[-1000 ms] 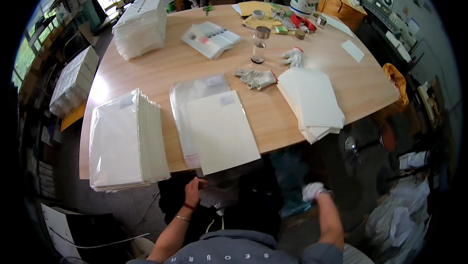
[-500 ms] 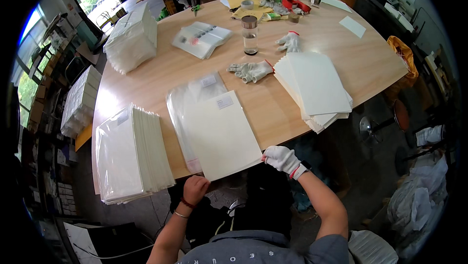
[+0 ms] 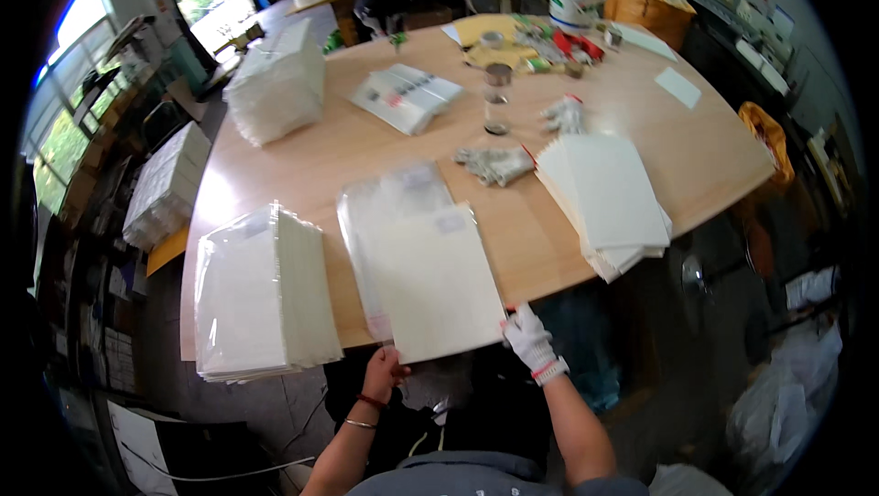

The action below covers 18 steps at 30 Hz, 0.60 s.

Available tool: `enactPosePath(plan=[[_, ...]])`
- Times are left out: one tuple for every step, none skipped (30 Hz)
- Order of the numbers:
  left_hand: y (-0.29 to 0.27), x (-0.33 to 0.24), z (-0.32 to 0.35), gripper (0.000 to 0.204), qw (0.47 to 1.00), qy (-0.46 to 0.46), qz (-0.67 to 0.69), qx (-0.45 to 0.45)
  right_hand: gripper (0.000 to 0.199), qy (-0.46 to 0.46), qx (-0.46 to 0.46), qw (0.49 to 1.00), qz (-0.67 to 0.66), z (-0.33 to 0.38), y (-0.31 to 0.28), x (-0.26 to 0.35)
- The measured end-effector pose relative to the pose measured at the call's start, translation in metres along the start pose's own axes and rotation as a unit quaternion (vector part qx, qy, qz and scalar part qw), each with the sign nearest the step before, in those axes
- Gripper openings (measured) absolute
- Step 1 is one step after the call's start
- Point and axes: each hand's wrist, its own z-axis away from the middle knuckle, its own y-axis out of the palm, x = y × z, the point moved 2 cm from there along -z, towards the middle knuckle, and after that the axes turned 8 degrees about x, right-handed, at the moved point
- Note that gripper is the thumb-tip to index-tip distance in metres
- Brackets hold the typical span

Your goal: The person repeatedly picks up white paper sheets from a stack, places them into clear plastic bags, and sets the filled bags aside on the table. The process is continuous and repetitive throughout the clip.

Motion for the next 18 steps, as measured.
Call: enactPosePath(plan=[[-0.001, -0.005, 0.0, 0.023, 0.998, 0.042, -0.052, 0.021, 0.031, -0.013, 0.031, 0.999, 0.031, 0.006, 0.002, 0.007], [0.004, -0.022, 0.007, 0.02, 0.995, 0.051, -0.085, 0.007, 0.032, -0.058, 0.032, 0.997, -0.043, 0.007, 0.007, -0.01], [0.006, -0.037, 0.015, 0.018, 0.989, 0.102, -0.099, 0.029, 0.033, -0.098, 0.04, 0.987, -0.118, 0.006, 0.017, -0.026], [0.008, -0.053, 0.028, 0.017, 0.977, 0.147, -0.146, 0.042, 0.032, -0.09, 0.052, 0.989, -0.109, 0.013, 0.028, -0.019], [0.012, -0.074, 0.044, 0.017, 0.96, 0.193, -0.195, 0.055, 0.032, -0.085, 0.063, 0.989, -0.1, 0.02, 0.036, -0.003], [0.017, -0.104, 0.069, 0.015, 0.926, 0.238, -0.288, 0.063, 0.031, -0.086, 0.075, 0.988, -0.104, 0.024, 0.047, 0.009], [0.013, -0.123, 0.092, 0.014, 0.918, 0.25, -0.3, 0.069, 0.03, -0.093, 0.088, 0.986, -0.11, 0.022, 0.06, 0.025], [0.008, -0.145, 0.115, 0.012, 0.898, 0.295, -0.325, 0.029, 0.029, -0.089, 0.129, 0.981, -0.114, 0.021, 0.071, 0.044], [-0.01, -0.156, 0.13, 0.009, 0.896, 0.295, -0.332, -0.02, 0.028, -0.123, 0.157, 0.969, -0.147, 0.019, 0.088, 0.074], [-0.022, -0.18, 0.15, 0.009, 0.888, 0.337, -0.311, -0.048, 0.027, -0.128, 0.177, 0.965, -0.146, 0.013, 0.104, 0.098], [-0.046, -0.189, 0.164, 0.013, 0.908, 0.333, -0.225, -0.117, 0.028, -0.205, 0.187, 0.954, -0.114, 0.003, 0.127, 0.119], [-0.074, -0.2, 0.181, 0.016, 0.899, 0.333, -0.232, -0.164, 0.029, -0.087, 0.279, 0.945, -0.148, 0.008, 0.144, 0.162], [-0.098, -0.214, 0.19, 0.018, 0.889, 0.339, -0.238, -0.194, 0.031, -0.117, 0.299, 0.937, -0.136, -0.002, 0.166, 0.17], [-0.134, -0.217, 0.198, 0.016, 0.873, 0.355, -0.234, -0.24, 0.033, -0.158, 0.321, 0.925, -0.129, 0.002, 0.183, 0.205], [-0.167, -0.218, 0.191, 0.015, 0.855, 0.378, -0.227, -0.272, 0.029, -0.187, 0.313, 0.923, -0.122, -0.002, 0.206, 0.213], [-0.195, -0.213, 0.189, 0.014, 0.8, 0.348, -0.365, -0.326, 0.026, -0.215, 0.312, 0.918, -0.118, -0.01, 0.226, 0.218], [-0.222, -0.204, 0.185, 0.017, 0.724, 0.308, -0.492, -0.372, 0.025, -0.258, 0.314, 0.911, -0.065, -0.011, 0.235, 0.223], [-0.228, -0.205, 0.184, 0.022, 0.633, 0.26, -0.603, -0.409, 0.023, -0.299, 0.315, 0.901, -0.008, -0.011, 0.243, 0.226]])
